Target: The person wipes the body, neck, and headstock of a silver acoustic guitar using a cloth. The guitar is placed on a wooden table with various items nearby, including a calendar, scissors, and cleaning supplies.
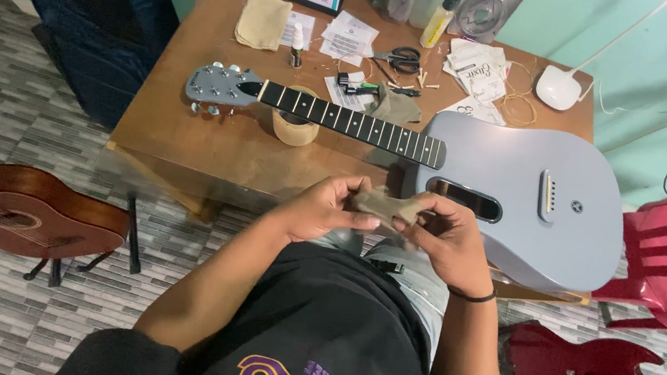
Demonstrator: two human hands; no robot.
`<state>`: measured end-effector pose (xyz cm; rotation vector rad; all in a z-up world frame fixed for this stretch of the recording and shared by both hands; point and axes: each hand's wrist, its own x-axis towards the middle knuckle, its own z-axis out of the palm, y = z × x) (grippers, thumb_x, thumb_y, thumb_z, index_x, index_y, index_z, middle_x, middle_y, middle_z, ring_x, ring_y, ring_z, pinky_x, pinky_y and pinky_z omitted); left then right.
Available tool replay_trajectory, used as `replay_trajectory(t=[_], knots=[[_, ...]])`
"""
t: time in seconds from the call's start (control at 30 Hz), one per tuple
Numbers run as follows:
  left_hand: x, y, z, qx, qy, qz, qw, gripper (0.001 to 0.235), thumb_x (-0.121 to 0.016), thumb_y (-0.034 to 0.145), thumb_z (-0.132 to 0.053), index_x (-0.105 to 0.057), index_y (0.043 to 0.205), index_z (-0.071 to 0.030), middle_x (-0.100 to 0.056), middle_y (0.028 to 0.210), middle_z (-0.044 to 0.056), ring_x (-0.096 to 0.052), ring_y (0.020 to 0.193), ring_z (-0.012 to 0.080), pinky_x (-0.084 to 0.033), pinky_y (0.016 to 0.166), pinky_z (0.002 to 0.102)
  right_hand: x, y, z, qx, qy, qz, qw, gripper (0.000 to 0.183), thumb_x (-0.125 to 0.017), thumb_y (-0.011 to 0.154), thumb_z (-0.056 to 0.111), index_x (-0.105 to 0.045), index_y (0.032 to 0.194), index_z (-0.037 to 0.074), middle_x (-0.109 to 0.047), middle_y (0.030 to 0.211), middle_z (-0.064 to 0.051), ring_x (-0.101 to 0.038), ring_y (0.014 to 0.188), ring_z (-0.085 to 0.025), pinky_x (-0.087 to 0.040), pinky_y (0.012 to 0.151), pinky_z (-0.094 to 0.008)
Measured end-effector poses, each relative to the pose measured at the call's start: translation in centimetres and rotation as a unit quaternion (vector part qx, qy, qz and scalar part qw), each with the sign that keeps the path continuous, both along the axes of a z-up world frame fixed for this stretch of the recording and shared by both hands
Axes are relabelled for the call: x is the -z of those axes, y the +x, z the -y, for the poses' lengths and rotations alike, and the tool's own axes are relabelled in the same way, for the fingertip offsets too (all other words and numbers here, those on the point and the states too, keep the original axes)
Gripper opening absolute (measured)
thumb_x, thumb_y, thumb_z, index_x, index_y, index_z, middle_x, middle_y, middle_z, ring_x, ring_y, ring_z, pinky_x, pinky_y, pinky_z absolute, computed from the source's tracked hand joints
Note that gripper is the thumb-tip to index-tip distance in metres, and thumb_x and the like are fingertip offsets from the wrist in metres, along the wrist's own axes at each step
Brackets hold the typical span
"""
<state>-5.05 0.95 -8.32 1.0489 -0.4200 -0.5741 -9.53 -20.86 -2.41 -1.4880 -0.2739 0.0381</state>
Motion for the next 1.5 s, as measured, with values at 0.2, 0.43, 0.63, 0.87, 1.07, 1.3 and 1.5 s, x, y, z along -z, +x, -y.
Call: replay_trajectory(t=[0.2, 0.43, 0.63, 0.87, 1.07, 1.3, 1.5], knots=[[1.8, 1.3, 0.2, -0.04, -0.023, -0.022, 0.999, 0.037, -0.088, 0.08, 0.001, -0.057, 0.099, -0.008, -0.062, 0.082, 0.0, -0.067, 0.074, 0.0101, -0.056, 0.056, 0.024, -0.2, 0.6, 0.7, 0.004, -0.032, 0.031, 0.999, 0.013, -0.072, 0.08, -0.016, -0.073, 0.076, -0.004, -0.066, 0.083, -0.017, -0.062, 0.066, -0.016, -0.053, 0.055, -0.029], [-3.0, 0.4, -0.6, -0.111, 0.013, 0.033, 0.993, 0.019, -0.08, 0.081, 0.01, -0.07, 0.096, 0.003, -0.065, 0.083, 0.002, -0.063, 0.08, 0.0059, -0.055, 0.061, 0.02, 0.7, 0.8, 1.4, 0.029, -0.018, 0.036, 0.999, 0.013, -0.073, 0.086, -0.009, -0.07, 0.076, -0.002, -0.069, 0.093, -0.018, -0.063, 0.079, -0.017, -0.053, 0.064, -0.03], [-1.5, 2.4, -1.1, -0.077, 0.095, 0.13, 0.984, 0.021, -0.061, 0.088, 0.015, -0.074, 0.079, -0.001, -0.068, 0.077, 0.012, -0.067, 0.07, 0.0147, -0.06, 0.062, 0.027, -0.6, 0.9, 1.7, 0.042, -0.078, 0.071, 0.994, 0.017, -0.074, 0.086, -0.007, -0.072, 0.07, -0.001, -0.072, 0.092, -0.02, -0.066, 0.086, -0.021, -0.053, 0.074, -0.033], [-5.0, 3.0, -1.5, -0.022, 0.1, 0.151, 0.983, 0.018, -0.054, 0.098, -0.008, -0.068, 0.088, -0.008, -0.068, 0.079, 0.005, -0.068, 0.076, 0.0114, -0.06, 0.074, 0.029, -0.5, 1.2, 2.5, 0.072, -0.109, 0.134, 0.982, 0.019, -0.075, 0.09, -0.002, -0.069, 0.072, 0.0, -0.069, 0.09, -0.019, -0.068, 0.098, -0.028, -0.054, 0.088, -0.037], [-6.4, 2.6, -0.8, -0.083, 0.142, 0.205, 0.965, 0.015, -0.066, 0.096, -0.018, -0.065, 0.088, -0.006, -0.064, 0.075, 0.006, -0.065, 0.075, 0.0108, -0.055, 0.064, 0.025, -0.4, 1.6, 1.4, 0.089, 0.016, 0.008, 0.996, 0.014, -0.057, 0.089, -0.004, -0.056, 0.102, -0.002, -0.069, 0.102, -0.021, -0.066, 0.095, -0.021, -0.05, 0.081, -0.031], [-5.8, 2.6, -0.7, -0.091, 0.262, 0.153, 0.949, 0.031, -0.076, 0.089, -0.012, -0.052, 0.109, -0.013, -0.074, 0.092, 0.014, -0.078, 0.078, 0.0221, -0.059, 0.071, 0.029, -0.3, 2.2, 0.2, 0.085, -0.119, -0.083, 0.986, 0.056, -0.07, 0.085, -0.005, -0.048, 0.136, -0.007, -0.068, 0.091, -0.024, -0.068, 0.076, -0.027, -0.058, 0.068, -0.037], [-7.7, 6.3, 1.5, -0.137, 0.394, 0.216, 0.883, 0.04, -0.079, 0.088, -0.025, -0.055, 0.12, -0.027, -0.071, 0.118, 0.028, -0.075, 0.1, 0.0413, -0.061, 0.082, 0.047, -4.5, 6.2, -0.1, 0.139, -0.273, -0.036, 0.951, 0.045, -0.074, 0.09, 0.002, -0.058, 0.131, 0.005, -0.072, 0.101, -0.027, -0.073, 0.093, -0.04, -0.057, 0.081, -0.046]])
